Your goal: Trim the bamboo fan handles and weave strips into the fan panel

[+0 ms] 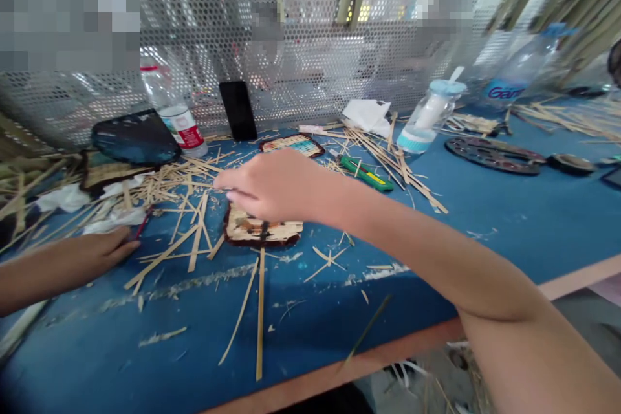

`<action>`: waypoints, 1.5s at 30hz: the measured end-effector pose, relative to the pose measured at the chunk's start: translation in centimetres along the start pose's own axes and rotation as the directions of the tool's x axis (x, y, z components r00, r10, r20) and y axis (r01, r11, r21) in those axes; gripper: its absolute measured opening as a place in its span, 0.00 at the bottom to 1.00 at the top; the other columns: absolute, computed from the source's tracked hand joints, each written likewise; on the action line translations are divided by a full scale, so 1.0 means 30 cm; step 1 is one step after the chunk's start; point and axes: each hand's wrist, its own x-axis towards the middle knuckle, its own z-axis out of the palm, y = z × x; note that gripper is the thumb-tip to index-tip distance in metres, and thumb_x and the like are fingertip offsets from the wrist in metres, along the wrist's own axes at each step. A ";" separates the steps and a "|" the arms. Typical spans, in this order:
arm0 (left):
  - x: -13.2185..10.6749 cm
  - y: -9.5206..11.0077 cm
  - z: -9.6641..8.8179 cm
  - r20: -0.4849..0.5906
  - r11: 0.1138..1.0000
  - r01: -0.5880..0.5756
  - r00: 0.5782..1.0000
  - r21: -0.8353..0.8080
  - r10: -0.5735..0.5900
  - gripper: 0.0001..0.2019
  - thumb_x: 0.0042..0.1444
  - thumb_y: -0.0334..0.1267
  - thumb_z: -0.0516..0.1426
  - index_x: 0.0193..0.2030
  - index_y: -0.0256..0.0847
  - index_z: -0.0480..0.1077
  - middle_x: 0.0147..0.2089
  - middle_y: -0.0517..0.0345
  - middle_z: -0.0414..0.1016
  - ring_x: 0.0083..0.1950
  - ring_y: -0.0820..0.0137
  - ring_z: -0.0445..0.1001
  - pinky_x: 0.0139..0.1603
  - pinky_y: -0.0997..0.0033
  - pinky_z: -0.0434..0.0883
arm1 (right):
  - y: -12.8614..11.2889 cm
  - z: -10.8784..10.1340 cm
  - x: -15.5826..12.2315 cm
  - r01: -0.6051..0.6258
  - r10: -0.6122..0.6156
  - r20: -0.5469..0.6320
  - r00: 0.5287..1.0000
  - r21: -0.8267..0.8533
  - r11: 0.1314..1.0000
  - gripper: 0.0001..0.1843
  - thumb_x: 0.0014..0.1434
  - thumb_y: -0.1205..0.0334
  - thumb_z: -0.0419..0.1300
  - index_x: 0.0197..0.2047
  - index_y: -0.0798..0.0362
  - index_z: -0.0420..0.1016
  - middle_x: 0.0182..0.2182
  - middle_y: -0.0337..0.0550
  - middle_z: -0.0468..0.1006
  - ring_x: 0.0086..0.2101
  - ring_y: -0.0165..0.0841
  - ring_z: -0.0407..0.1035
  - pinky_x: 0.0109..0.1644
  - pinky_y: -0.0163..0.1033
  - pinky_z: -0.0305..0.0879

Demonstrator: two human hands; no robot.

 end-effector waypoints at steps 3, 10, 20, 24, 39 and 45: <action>-0.012 0.036 -0.008 0.096 0.976 0.008 0.995 0.219 -0.030 0.11 0.53 0.44 0.59 0.25 0.39 0.71 0.25 0.58 0.70 0.29 0.66 0.68 0.34 0.74 0.57 | 0.049 -0.019 0.014 -0.058 0.060 -0.057 0.997 0.036 0.998 0.20 0.67 0.59 0.48 0.58 0.48 0.72 0.44 0.42 0.80 0.37 0.33 0.70 0.40 0.39 0.58; -0.146 0.329 0.058 0.096 0.997 -0.025 0.995 -0.071 0.032 0.18 0.58 0.54 0.52 0.25 0.43 0.66 0.17 0.65 0.63 0.20 0.74 0.60 0.22 0.78 0.54 | -0.018 0.161 0.041 0.298 -0.318 -0.086 0.944 -0.187 0.936 0.21 0.68 0.70 0.45 0.61 0.49 0.65 0.47 0.47 0.75 0.37 0.31 0.67 0.37 0.38 0.57; -0.080 0.371 0.272 0.044 0.515 -0.811 0.546 0.277 0.837 0.14 0.65 0.33 0.50 0.55 0.40 0.70 0.56 0.54 0.75 0.57 0.62 0.73 0.58 0.63 0.68 | 0.198 0.223 0.014 -0.060 0.238 -0.296 0.925 0.506 0.860 0.12 0.68 0.56 0.52 0.37 0.54 0.69 0.30 0.39 0.73 0.29 0.28 0.66 0.34 0.35 0.60; -0.073 0.321 0.314 0.218 0.340 -0.853 0.447 0.396 0.868 0.21 0.62 0.32 0.50 0.62 0.42 0.65 0.64 0.58 0.68 0.64 0.62 0.67 0.63 0.61 0.64 | 0.243 0.241 0.023 -0.164 0.305 -0.098 0.947 0.671 0.723 0.11 0.66 0.55 0.55 0.38 0.54 0.71 0.32 0.39 0.74 0.31 0.28 0.67 0.36 0.35 0.61; -0.056 0.259 0.346 0.232 0.305 -0.867 0.414 0.393 0.880 0.33 0.53 0.29 0.52 0.68 0.43 0.58 0.69 0.63 0.61 0.67 0.67 0.61 0.67 0.67 0.59 | 0.234 0.266 0.002 -0.203 0.330 -0.145 0.933 0.546 0.813 0.11 0.67 0.58 0.53 0.38 0.55 0.72 0.33 0.42 0.77 0.33 0.30 0.69 0.38 0.36 0.62; -0.053 0.254 0.348 0.195 0.345 -0.853 0.444 0.391 0.875 0.32 0.55 0.31 0.53 0.68 0.47 0.58 0.69 0.68 0.61 0.68 0.70 0.59 0.70 0.70 0.53 | 0.228 0.275 0.001 -0.121 0.280 -0.252 0.927 0.505 0.855 0.11 0.67 0.60 0.53 0.38 0.55 0.73 0.35 0.41 0.77 0.34 0.29 0.69 0.41 0.36 0.62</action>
